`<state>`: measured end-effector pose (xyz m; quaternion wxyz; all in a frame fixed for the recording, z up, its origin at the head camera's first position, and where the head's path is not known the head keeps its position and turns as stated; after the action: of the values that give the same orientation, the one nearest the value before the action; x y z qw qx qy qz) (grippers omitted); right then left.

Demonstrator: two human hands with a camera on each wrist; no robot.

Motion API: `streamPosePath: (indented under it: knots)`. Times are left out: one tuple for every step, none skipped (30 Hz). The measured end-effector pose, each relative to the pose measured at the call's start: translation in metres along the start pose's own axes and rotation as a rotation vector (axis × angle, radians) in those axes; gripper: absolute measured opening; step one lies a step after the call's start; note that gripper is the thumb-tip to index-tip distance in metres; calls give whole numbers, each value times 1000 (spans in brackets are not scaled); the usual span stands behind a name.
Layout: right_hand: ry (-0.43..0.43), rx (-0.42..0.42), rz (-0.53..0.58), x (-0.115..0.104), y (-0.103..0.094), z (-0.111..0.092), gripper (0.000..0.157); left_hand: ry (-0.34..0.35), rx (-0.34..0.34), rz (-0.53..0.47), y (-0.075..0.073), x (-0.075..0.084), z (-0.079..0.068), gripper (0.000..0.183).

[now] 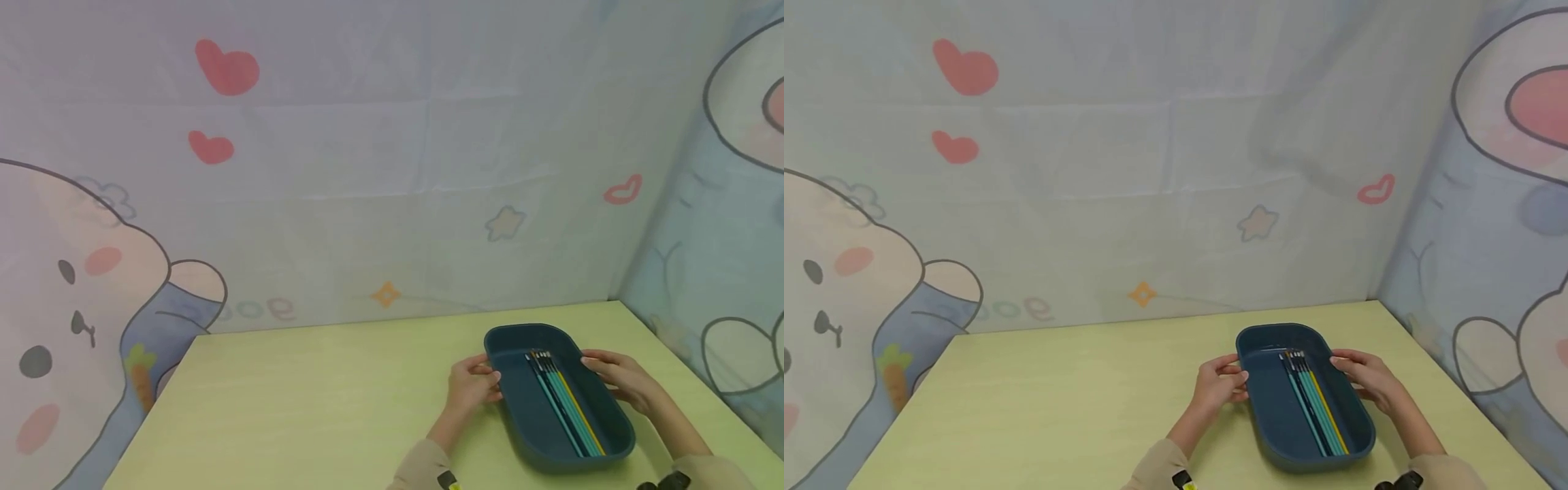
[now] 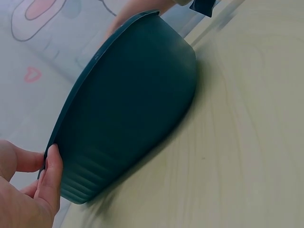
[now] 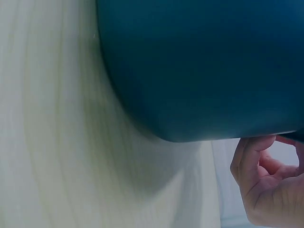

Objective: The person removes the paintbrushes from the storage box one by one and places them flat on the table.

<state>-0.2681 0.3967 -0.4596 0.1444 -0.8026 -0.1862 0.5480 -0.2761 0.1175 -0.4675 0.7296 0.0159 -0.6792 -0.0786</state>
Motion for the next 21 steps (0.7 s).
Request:
streamPosePath:
  knots:
    - [1,-1,3,-1,2,0,70,1,1,3,-1,0,0,43]
    - [0,-3,1,-2,3,0,70,1,3,2,-3,0,0,43]
    - [-1,-5,1,-3,5,0,70,4,3,7,-4,0,-1,43]
    - [-3,-8,0,-3,6,0,70,3,6,5,-6,0,-1,43]
    - [-4,-13,1,-4,7,0,70,5,8,7,-7,1,-1,43]
    - [-5,-17,4,-5,9,0,70,5,8,5,-9,1,-1,43]
    - [-7,-20,5,-6,10,0,70,9,7,10,-10,1,-1,43]
    - [-11,-22,4,-6,11,0,70,10,6,10,-12,2,-2,43]
    - [-14,-24,6,-7,12,0,70,14,4,11,-13,2,-2,43]
    - [-18,-25,8,-8,13,0,70,13,3,6,-14,3,-2,43]
    - [-20,-24,13,-8,14,0,70,15,0,7,-15,3,-2,43]
    - [-21,-22,18,-9,15,0,70,15,-1,6,-16,4,-1,43]
    - [-22,-22,22,-10,17,0,70,18,-4,8,-18,4,-1,43]
    - [-23,-20,27,-11,18,0,70,17,-6,7,-19,4,-1,43]
    - [-22,-20,32,-12,19,0,70,15,-6,6,-20,4,-1,43]
    - [-23,-21,37,-12,20,0,69,11,-6,5,-22,4,-1,43]
    - [-27,-25,38,-13,22,0,69,11,-7,6,-24,4,-1,43]
    - [-28,-28,40,-14,23,0,69,8,-5,4,-25,3,-1,43]
    - [-29,-29,40,-14,25,0,69,9,-5,4,-27,3,-1,43]
    - [-29,-29,42,-15,26,0,69,5,-3,0,-29,3,-2,43]
    - [-29,-29,44,-16,28,0,69,6,-2,-1,-31,3,-2,43]
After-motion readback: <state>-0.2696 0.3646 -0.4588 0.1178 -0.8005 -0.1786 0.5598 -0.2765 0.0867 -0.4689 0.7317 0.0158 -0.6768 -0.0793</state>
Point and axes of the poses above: each hand's wrist, its own z-axis towards the middle knuckle, its own y-axis out of the palm, x = y × z, the point moved 2 cm from there along z, towards the middle knuckle, and after that the axes turned 8 degrees about y, right-handed, at the moved point
